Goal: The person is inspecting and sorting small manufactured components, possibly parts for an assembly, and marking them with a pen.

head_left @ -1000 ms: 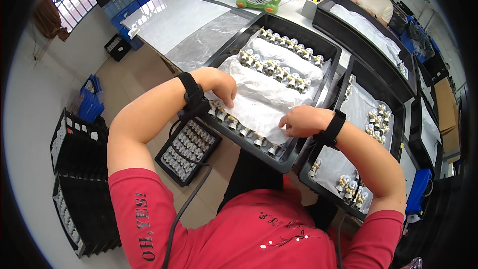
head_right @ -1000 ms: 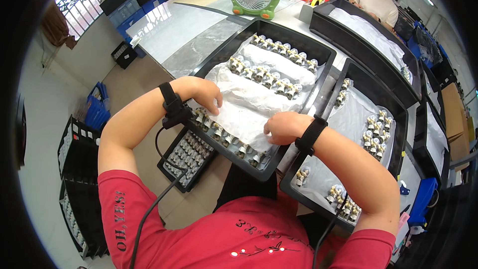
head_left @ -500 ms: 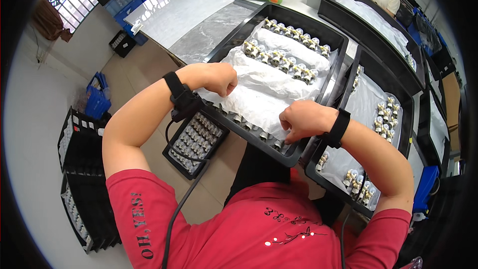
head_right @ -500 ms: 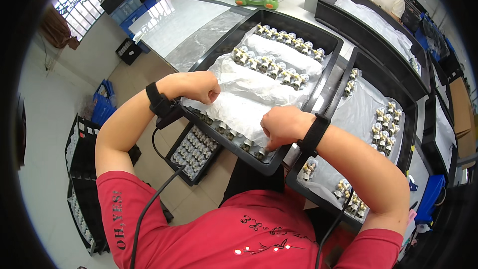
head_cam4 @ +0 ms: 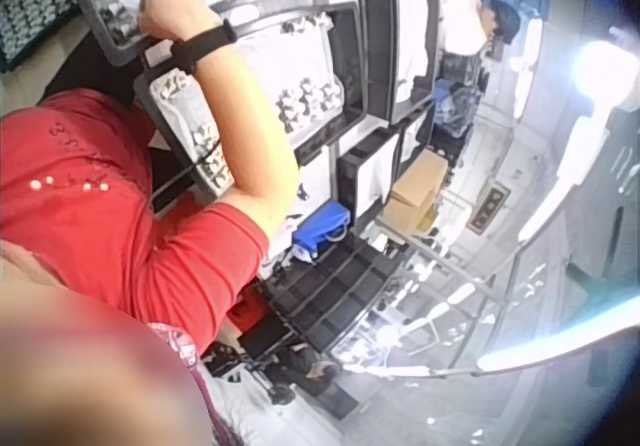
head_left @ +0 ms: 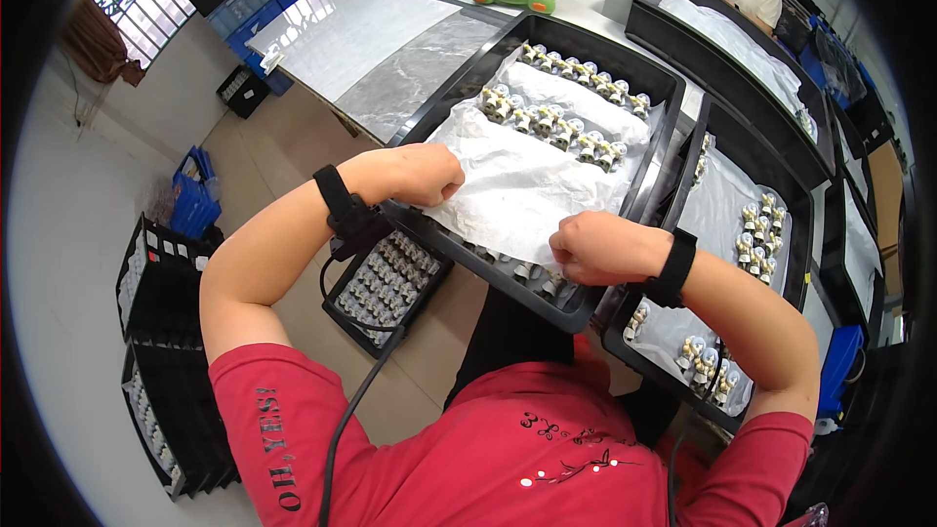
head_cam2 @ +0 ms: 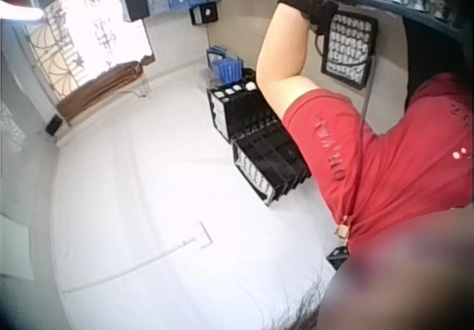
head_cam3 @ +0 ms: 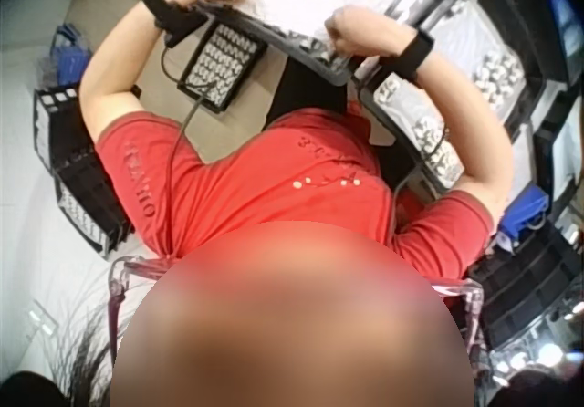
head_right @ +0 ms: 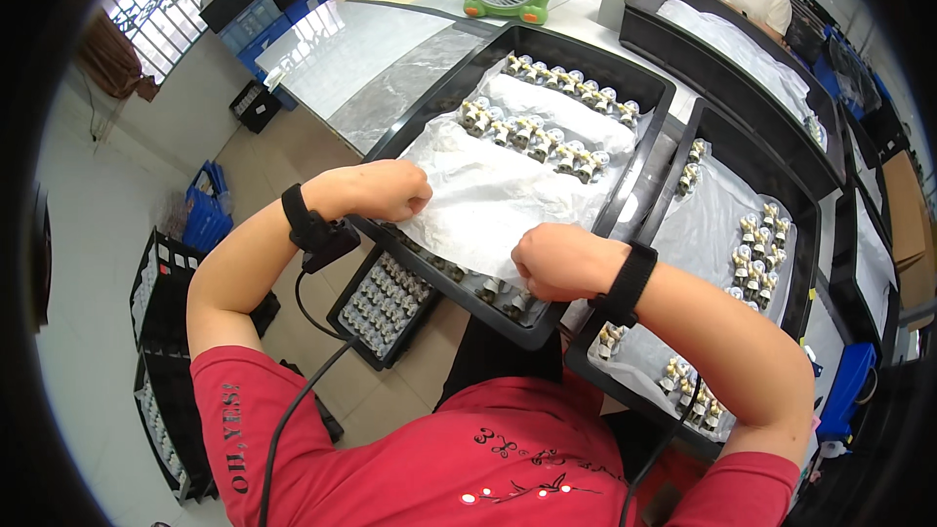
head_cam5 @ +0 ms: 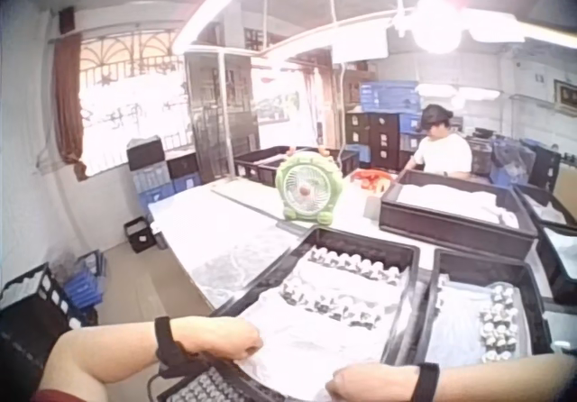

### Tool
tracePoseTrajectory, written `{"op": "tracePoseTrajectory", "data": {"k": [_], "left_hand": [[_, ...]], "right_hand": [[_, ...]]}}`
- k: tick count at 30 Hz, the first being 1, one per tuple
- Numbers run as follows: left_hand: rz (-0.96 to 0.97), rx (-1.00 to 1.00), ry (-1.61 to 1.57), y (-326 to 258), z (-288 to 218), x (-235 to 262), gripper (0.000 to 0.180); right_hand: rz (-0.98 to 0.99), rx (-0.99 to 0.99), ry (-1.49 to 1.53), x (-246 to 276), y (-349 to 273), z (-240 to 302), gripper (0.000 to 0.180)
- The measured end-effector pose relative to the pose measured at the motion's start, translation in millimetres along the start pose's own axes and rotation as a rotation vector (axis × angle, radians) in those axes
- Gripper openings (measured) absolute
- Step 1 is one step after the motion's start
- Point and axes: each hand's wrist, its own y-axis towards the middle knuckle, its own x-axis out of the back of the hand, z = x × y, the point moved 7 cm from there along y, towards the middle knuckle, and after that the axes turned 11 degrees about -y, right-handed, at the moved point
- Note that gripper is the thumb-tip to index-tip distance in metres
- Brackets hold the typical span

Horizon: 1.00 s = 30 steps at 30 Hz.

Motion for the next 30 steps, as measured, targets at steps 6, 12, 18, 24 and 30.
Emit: {"op": "tracePoseTrajectory", "data": {"k": [6, 12, 18, 24, 30], "left_hand": [[0.007, -0.028, -0.014, -16.2, -17.7, 4.8, 0.028], [-0.073, -0.185, -0.027, 5.6, -23.9, 20.4, 0.041], [0.102, -0.134, 0.034, 32.9, -29.8, 5.3, 0.05], [0.255, -0.027, 0.097, 24.0, -23.9, -8.2, 0.055], [0.33, 0.081, 0.021, 7.9, -18.8, -8.6, 0.061]], "right_hand": [[0.043, 0.031, 0.072, 0.4, -4.0, 5.5, 0.011], [0.194, 0.029, 0.032, -7.2, -1.8, 6.3, 0.016], [0.357, 0.021, 0.136, 3.7, -5.9, 17.7, 0.022], [0.054, -0.109, 0.073, 33.8, 5.7, -33.9, 0.031], [0.365, 0.03, -0.019, 1.4, 8.2, -16.3, 0.041]]}}
